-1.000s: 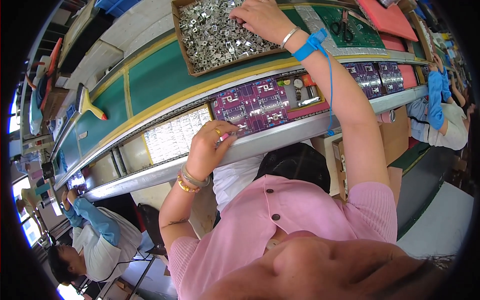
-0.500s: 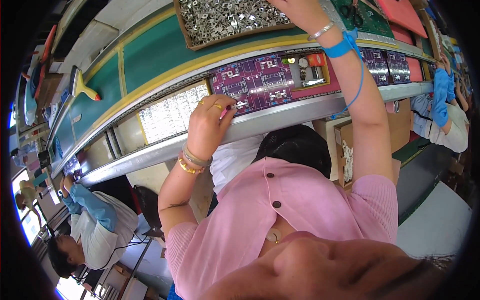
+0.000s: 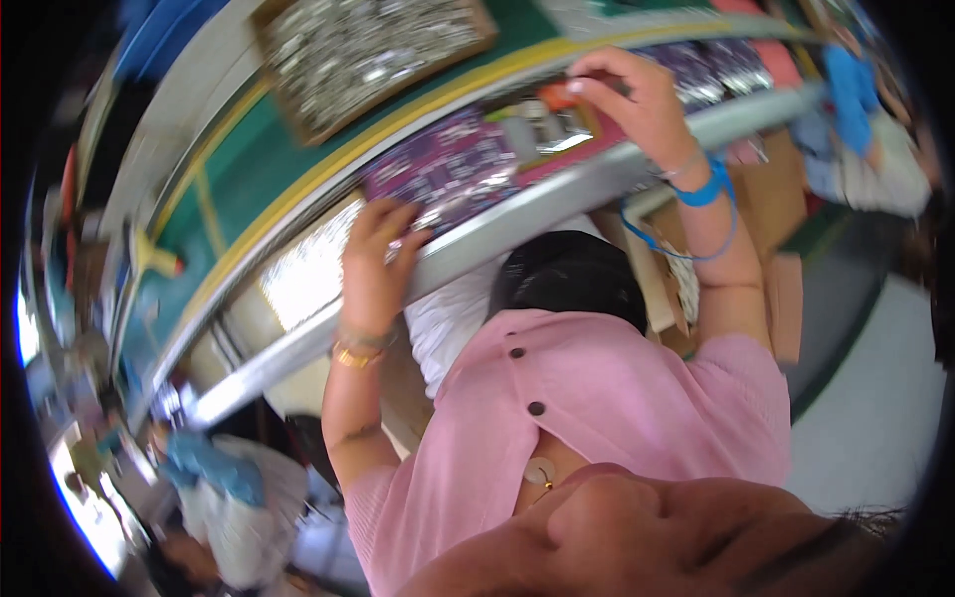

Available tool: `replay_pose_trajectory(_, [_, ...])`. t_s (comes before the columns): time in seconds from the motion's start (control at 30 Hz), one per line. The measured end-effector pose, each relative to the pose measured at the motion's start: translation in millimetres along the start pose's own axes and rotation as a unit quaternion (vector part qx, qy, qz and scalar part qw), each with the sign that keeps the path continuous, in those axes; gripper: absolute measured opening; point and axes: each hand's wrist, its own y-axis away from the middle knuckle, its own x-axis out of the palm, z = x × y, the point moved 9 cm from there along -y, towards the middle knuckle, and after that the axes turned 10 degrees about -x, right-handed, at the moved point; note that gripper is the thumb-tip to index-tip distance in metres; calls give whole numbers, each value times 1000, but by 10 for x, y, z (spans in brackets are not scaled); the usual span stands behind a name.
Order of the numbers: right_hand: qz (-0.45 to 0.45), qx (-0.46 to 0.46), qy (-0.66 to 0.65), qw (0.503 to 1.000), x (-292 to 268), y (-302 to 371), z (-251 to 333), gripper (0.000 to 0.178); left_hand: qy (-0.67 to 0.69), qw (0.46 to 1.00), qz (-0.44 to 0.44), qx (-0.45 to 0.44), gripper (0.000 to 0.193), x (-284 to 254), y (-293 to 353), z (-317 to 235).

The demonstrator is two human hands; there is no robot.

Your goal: The person assembles components onto printed circuit boards by hand, taking white plastic components and metal brackets from a shipping carton and attaching them to the boards as they move along a conveyor belt.

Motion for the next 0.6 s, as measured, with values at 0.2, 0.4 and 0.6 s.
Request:
replay_pose_trajectory(0.2, [-234, 78, 100, 964, -1553, 1057, 291, 9, -219, 974, -57, 9, 22, -343, -103, 265])
replay_pose_trajectory(0.4, [-550, -1, 293, 782, -2897, 2877, 1196, 7, -276, 955, 83, -62, 47, -132, -208, 524])
replay_pose_trajectory(0.6, [-659, 17, 500, 562, -3074, 4965, 1547, 17, -320, 939, 94, -80, 58, 1, -204, 411])
